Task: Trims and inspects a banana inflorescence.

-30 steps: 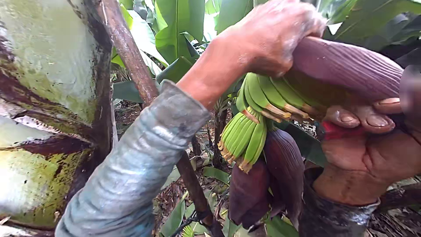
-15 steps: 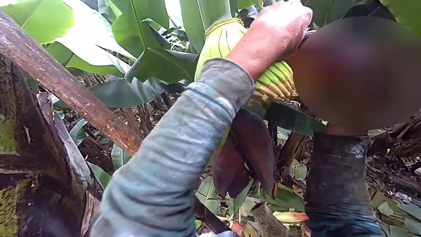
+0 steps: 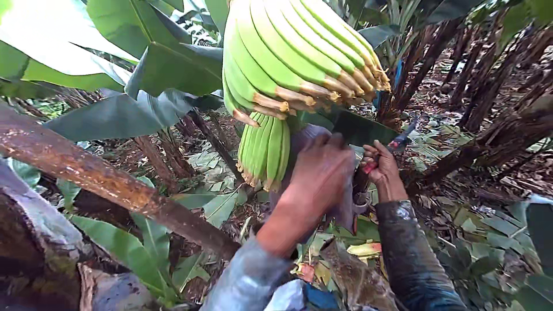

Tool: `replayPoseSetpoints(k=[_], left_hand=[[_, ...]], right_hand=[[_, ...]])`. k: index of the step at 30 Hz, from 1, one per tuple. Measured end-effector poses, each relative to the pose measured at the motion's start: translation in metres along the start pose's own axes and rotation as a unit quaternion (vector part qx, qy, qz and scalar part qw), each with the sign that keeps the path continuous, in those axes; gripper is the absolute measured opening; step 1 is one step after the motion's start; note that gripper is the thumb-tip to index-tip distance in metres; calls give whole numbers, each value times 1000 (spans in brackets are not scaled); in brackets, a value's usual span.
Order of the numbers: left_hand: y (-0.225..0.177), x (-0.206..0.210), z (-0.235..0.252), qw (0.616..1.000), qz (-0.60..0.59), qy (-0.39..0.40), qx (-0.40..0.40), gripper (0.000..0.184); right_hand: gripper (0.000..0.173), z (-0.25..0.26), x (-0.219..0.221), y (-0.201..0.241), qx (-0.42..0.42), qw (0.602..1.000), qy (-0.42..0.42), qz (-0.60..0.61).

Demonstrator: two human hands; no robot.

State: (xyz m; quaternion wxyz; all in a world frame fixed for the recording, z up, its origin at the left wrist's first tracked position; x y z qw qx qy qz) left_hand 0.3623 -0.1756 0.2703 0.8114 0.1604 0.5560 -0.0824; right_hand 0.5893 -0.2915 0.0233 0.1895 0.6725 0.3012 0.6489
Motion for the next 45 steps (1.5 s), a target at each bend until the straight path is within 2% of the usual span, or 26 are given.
replayPoseSetpoints(k=[1, 3, 5, 7, 9, 11, 12, 16, 19, 20, 22, 25, 27, 30, 33, 34, 35, 36, 37, 38, 41, 44, 45], left_hand=[[0, 12, 18, 1000, 25, -6, 16, 20], [16, 10, 47, 997, 67, -41, -9, 21], [47, 6, 75, 989, 50, -135, -35, 23], [89, 22, 84, 987, -28, -158, -4, 29], [110, 38, 91, 990, 50, -129, 29, 30], [115, 40, 96, 982, 169, -79, 37, 30], [119, 38, 94, 980, 186, -69, 31, 30], [150, 25, 76, 994, 72, -72, -27, 34], [144, 22, 65, 992, 88, -84, -36, 29], [134, 15, 58, 994, 69, -64, -46, 26], [121, 2, 51, 995, -30, -22, -87, 33], [133, 1, 48, 983, -138, -80, -94, 37], [126, -20, 28, 963, -230, -45, -135, 38], [122, -29, 13, 959, -235, -51, -149, 37], [114, -22, 12, 965, -230, -35, -118, 33], [97, -14, 17, 982, -176, -17, -62, 32], [70, -2, 25, 996, -76, -19, 34, 29], [39, 8, 35, 989, 43, -44, 134, 26], [16, 18, 46, 966, 114, -88, 213, 26], [7, 21, 53, 955, 130, -113, 241, 27], [6, 6, 46, 972, 101, -106, 186, 41], [-8, 6, 1, 985, 48, -62, 155, 69], [-13, 4, -16, 984, 38, -68, 160, 71]], right_hand=[[34, -2, 9, -10, 14, 1000, 10, 6], [36, -10, 26, -24, 36, 999, 30, 14], [34, -15, 33, -27, 39, 998, 41, 19], [33, -20, 26, -23, 31, 999, 38, 24], [32, -23, 12, -17, 27, 999, 27, 15], [30, -29, -4, -13, 23, 999, 23, -18], [29, -33, -12, -12, 20, 998, 26, -47], [26, -63, -49, -12, 33, 984, 37, -170], [24, -84, -76, -14, 35, 975, 49, -212], [24, -89, -83, -14, 32, 975, 50, -216], [25, -98, -99, -13, 27, 976, 33, -212], [24, -106, -117, -14, 26, 981, -12, -194], [24, -108, -118, -13, 20, 982, -33, -185], [22, -105, -109, -18, 20, 984, -33, -174], [20, -94, -85, -4, -17, 985, -24, -170], [19, -89, -71, 11, -39, 983, -16, -177], [19, -83, -52, 27, -62, 979, 0, -193], [19, -77, -32, 45, -85, 973, 22, -216], [20, -72, -9, 64, -105, 962, 48, -247], [21, -67, 16, 84, -124, 948, 74, -284], [24, -39, 88, 144, -162, 908, 135, -363], [22, -20, 170, 182, -177, 892, 194, -369], [19, -19, 198, 189, -189, 880, 217, -377]])
Point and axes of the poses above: each hand's wrist, its own z-axis towards the middle knuckle, its own x-axis out of the palm, y = z × x, the point moved 10 cm from there along z, towards the middle knuckle, and after that the axes turned 7 degrees about y, right-handed, at the moved point
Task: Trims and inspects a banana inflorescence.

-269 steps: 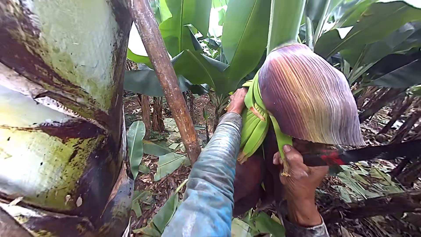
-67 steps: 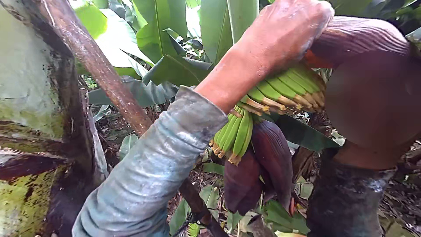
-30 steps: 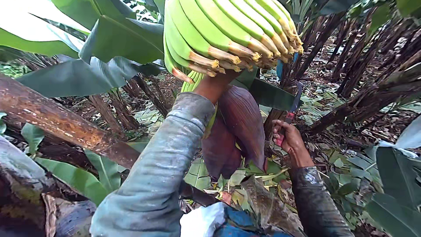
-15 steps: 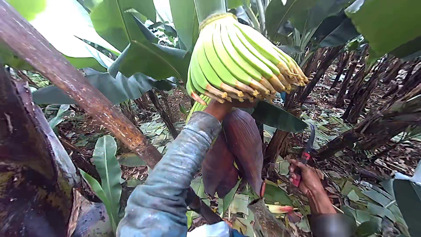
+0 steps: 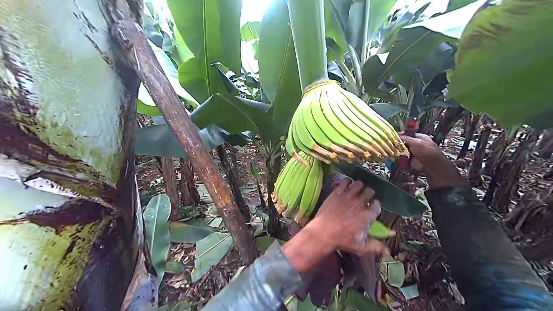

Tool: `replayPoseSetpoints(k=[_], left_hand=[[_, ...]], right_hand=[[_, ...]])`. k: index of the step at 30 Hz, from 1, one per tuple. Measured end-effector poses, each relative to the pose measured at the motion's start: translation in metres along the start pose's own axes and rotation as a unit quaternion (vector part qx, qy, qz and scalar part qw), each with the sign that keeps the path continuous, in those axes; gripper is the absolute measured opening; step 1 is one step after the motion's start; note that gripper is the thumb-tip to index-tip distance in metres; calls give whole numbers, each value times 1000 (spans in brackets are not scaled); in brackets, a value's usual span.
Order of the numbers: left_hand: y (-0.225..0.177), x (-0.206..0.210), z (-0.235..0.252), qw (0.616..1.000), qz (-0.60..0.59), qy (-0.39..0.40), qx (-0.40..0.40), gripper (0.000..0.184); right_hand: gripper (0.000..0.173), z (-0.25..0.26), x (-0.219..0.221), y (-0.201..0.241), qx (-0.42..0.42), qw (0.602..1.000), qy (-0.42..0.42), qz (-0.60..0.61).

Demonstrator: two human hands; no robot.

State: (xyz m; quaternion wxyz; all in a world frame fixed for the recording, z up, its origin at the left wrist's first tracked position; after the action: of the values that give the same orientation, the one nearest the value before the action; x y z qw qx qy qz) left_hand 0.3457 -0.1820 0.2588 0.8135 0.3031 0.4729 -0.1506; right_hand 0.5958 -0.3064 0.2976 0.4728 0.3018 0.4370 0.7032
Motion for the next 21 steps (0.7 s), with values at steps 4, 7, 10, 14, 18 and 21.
replayPoseSetpoints(k=[4, 7, 10, 14, 18, 21], left_hand=[[13, -93, -55, 969, 2, -244, -33, 41], [96, -165, -86, 904, -35, -365, -221, 27], [185, -166, -93, 834, -163, -311, -426, 35], [243, -105, -63, 724, -462, -201, -470, 60], [240, -86, -43, 660, -629, -205, -356, 49], [238, -97, -44, 658, -628, -225, -349, 39]], right_hand=[[24, 35, 61, 52, -51, 987, 153, -7], [32, 50, 101, 62, -157, 922, 338, 106], [32, 43, 105, 55, -42, 977, 198, 65], [31, 29, 108, 55, -55, 972, 202, 102], [16, 36, 111, 43, -62, 950, 260, 158], [22, 43, 111, 36, -56, 944, 283, 158]])
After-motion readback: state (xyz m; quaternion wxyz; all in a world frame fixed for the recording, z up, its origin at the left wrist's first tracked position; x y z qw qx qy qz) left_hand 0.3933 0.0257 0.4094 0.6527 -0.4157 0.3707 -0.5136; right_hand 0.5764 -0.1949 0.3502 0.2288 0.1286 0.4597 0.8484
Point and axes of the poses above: each hand's wrist, its own z-axis towards the middle knuckle, its own x-axis out of the palm, y = z × x, the point moved 10 cm from there along z, towards the middle knuckle, and after that the axes turned 7 degrees about y, right-handed, at the moved point
